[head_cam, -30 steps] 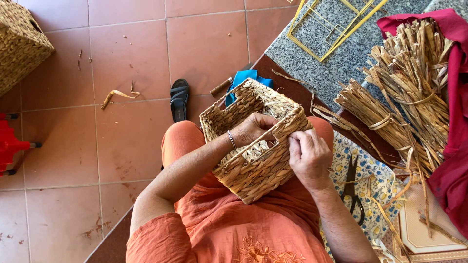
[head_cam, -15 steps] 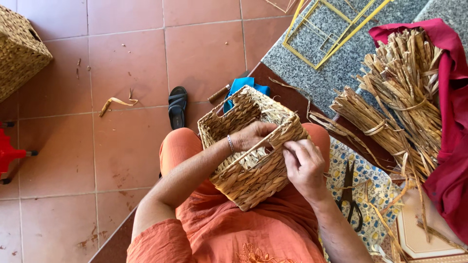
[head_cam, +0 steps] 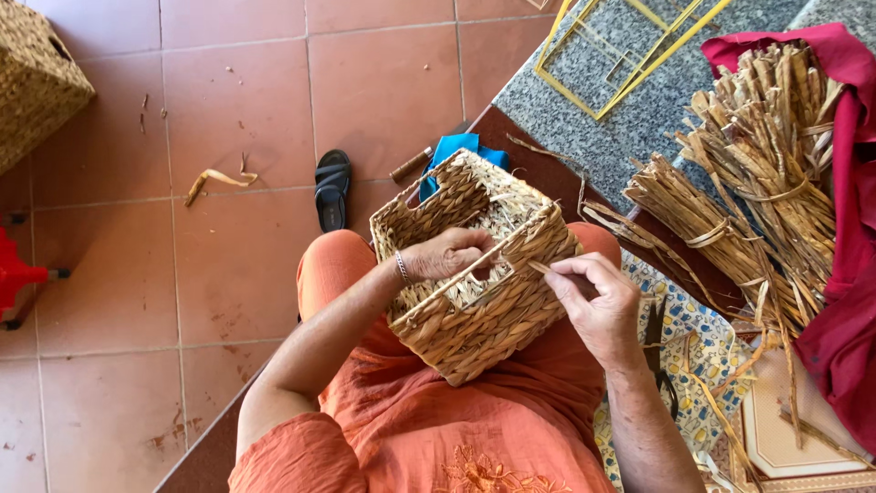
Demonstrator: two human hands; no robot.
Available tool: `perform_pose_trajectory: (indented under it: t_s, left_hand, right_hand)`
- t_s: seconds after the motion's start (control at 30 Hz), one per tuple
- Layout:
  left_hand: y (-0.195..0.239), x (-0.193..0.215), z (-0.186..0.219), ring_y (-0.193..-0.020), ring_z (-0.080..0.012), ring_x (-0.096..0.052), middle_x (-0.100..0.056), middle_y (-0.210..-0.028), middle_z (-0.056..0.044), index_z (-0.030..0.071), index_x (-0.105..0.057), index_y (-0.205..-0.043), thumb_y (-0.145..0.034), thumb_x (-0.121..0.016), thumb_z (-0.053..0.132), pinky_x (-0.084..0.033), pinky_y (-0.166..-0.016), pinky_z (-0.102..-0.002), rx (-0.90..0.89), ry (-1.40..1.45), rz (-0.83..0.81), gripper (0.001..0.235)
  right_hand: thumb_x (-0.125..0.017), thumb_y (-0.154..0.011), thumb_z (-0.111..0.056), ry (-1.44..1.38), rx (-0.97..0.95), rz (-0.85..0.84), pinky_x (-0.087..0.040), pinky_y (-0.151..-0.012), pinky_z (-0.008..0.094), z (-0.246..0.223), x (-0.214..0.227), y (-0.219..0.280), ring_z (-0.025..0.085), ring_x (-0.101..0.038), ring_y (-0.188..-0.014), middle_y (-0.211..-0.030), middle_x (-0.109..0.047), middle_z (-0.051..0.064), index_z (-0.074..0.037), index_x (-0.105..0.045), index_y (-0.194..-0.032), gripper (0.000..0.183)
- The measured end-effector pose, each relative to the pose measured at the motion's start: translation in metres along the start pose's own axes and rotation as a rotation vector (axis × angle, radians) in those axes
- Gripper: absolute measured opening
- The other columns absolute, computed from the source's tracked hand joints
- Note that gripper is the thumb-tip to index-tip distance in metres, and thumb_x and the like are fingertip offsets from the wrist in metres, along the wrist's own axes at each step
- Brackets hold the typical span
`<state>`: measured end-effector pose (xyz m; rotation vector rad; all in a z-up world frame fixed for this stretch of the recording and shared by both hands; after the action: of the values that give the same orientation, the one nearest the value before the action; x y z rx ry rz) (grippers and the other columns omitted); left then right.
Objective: The person weaves a rectangular basket using dried palm leaves, interlacing strands by hand and trimming excess with scissors. The person rotates the basket to continue weaving along the edges and trims protruding ends.
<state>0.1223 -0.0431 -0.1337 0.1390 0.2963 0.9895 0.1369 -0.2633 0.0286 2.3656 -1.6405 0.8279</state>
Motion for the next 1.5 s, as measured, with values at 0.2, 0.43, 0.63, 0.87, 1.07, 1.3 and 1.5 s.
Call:
perform_pose_trajectory:
  t_s: [0.2,0.43,0.63,0.87,1.07,1.3,1.5]
  left_hand:
    - [0.003,-0.008,0.007,-0.092,-0.0162,-0.070,-0.070,-0.096,-0.009,-0.001,-0.066,-0.106,-0.101,-0.057,0.017,-0.063,-0.088,-0.035,-0.006,0.065,-0.055,0.020]
    - [0.008,-0.006,0.040,-0.103,-0.0149,-0.073,-0.075,-0.110,-0.007,0.005,-0.066,-0.123,-0.096,-0.065,0.012,-0.062,-0.093,-0.033,-0.057,0.403,0.096,0.028]
    - [0.005,-0.014,0.043,-0.084,-0.0127,-0.075,-0.079,-0.096,-0.008,0.001,-0.076,-0.112,-0.093,-0.076,0.013,-0.066,-0.077,-0.029,0.048,0.150,0.092,0.023]
    - [-0.004,-0.013,0.043,-0.081,-0.0115,-0.075,-0.078,-0.092,-0.007,0.001,-0.077,-0.110,-0.091,-0.076,0.009,-0.065,-0.074,-0.027,0.066,0.112,-0.021,0.020]
    - [0.006,-0.016,0.035,-0.092,-0.0073,-0.071,-0.078,-0.100,-0.002,0.004,-0.075,-0.117,-0.095,-0.074,0.017,-0.061,-0.086,-0.026,0.020,0.213,-0.032,0.025]
    - [0.012,-0.020,0.018,-0.092,-0.0101,-0.071,-0.078,-0.104,-0.006,0.001,-0.077,-0.117,-0.095,-0.077,0.013,-0.061,-0.085,-0.029,0.035,0.279,0.074,0.025]
    - [0.010,-0.024,0.032,-0.091,-0.0150,-0.074,-0.076,-0.101,-0.010,0.001,-0.063,-0.118,-0.089,-0.080,0.003,-0.065,-0.085,-0.033,0.019,0.459,0.092,0.033]
  right_hand:
    - [-0.079,-0.089,0.000,0.131,0.291,0.017,-0.061,-0.073,0.024,-0.024,0.013,0.009,0.015,-0.071,-0.085,-0.094,-0.072,0.008,-0.003,-0.072,-0.095,0.010]
    - [-0.072,-0.089,0.003,0.166,0.097,-0.152,-0.059,-0.063,0.022,-0.016,0.045,0.030,0.014,-0.073,-0.076,-0.092,-0.075,0.010,0.000,-0.074,-0.104,0.015]
    - [-0.071,-0.087,0.002,-0.290,-0.121,-0.375,-0.065,-0.073,0.024,0.012,0.045,0.051,0.013,-0.075,-0.087,-0.099,-0.078,0.010,-0.002,-0.078,-0.103,0.017]
    - [-0.074,-0.099,-0.013,-0.617,-0.005,-0.235,-0.062,-0.091,0.029,0.014,0.050,0.057,0.018,-0.071,-0.104,-0.112,-0.072,0.012,-0.007,-0.075,-0.113,0.015]
    - [-0.075,-0.099,-0.021,-0.492,0.211,0.014,-0.060,-0.078,0.024,0.006,0.048,0.053,0.012,-0.069,-0.092,-0.106,-0.069,0.012,-0.007,-0.074,-0.101,0.014]
    - [-0.068,-0.097,-0.018,-0.229,0.253,-0.221,-0.037,-0.049,0.024,0.003,0.022,0.028,0.005,-0.048,-0.056,-0.061,-0.058,-0.003,-0.011,-0.065,-0.066,0.032]
    - [-0.067,-0.093,-0.017,-0.077,-0.067,-0.384,-0.032,-0.033,0.026,0.008,-0.013,-0.003,0.007,-0.048,-0.040,-0.051,-0.059,0.000,-0.007,-0.068,-0.065,0.030]
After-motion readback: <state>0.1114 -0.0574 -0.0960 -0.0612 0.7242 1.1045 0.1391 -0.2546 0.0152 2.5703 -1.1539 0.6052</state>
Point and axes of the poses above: each hand's wrist, its own y-axis away from the middle knuckle, its own x-axis out of the back of the hand, z = x × y, the point moved 5 cm from there along -y, towards the middle knuckle
